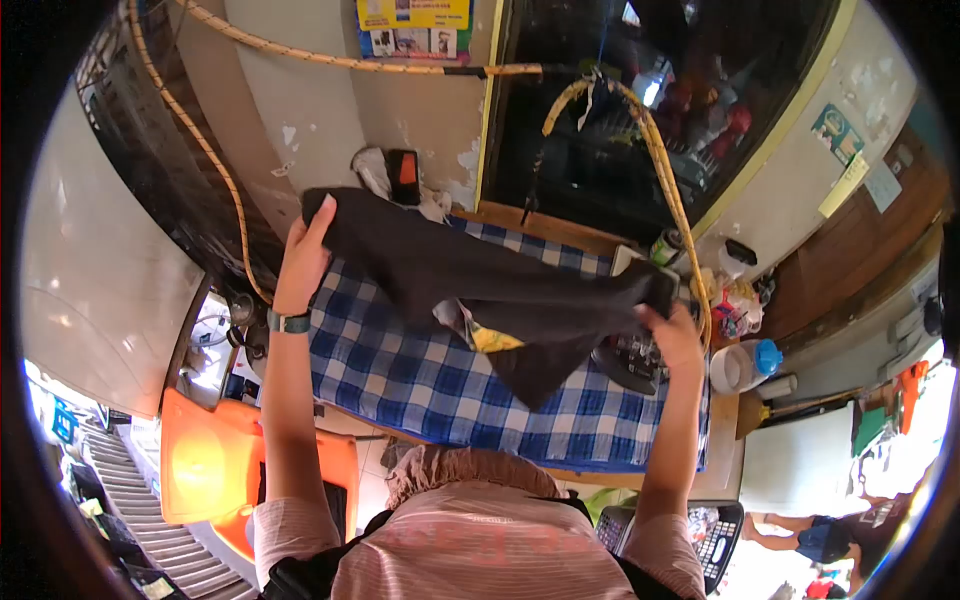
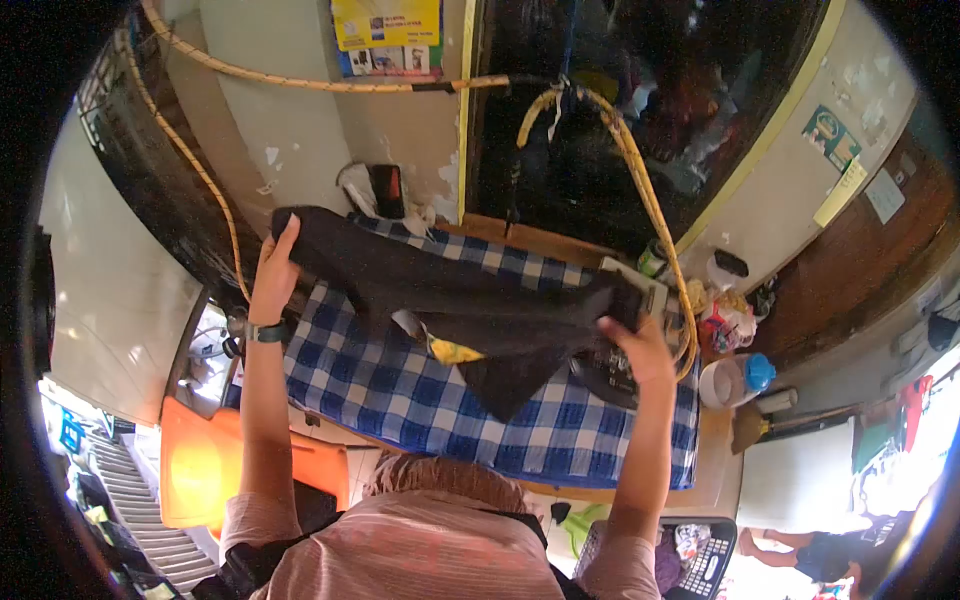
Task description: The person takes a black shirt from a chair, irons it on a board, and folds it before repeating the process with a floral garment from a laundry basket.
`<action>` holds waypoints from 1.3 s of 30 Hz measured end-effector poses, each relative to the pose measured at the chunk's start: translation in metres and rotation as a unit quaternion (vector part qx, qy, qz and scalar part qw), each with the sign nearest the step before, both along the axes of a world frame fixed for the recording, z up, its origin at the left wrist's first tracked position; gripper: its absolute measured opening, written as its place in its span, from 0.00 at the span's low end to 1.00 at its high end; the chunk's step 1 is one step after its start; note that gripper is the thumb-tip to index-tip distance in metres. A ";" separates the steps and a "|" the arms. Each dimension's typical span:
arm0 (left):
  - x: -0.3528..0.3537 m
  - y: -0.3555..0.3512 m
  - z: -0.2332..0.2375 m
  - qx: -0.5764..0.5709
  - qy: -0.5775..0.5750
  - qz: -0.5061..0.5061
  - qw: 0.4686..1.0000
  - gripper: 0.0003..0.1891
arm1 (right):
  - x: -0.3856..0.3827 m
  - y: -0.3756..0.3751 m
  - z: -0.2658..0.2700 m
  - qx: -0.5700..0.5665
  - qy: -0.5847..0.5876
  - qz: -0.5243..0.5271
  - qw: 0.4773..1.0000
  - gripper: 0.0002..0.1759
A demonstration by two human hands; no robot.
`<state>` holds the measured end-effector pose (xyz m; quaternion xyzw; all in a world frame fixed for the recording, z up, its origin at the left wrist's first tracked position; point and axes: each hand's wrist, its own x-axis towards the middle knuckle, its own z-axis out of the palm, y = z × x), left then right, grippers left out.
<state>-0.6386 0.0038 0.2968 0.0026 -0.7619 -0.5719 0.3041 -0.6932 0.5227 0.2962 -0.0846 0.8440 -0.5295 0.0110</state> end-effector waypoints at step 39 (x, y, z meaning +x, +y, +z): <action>-0.027 -0.045 0.063 -0.036 0.003 0.123 0.992 0.33 | -0.068 0.024 0.073 0.050 0.141 -0.254 0.956 0.30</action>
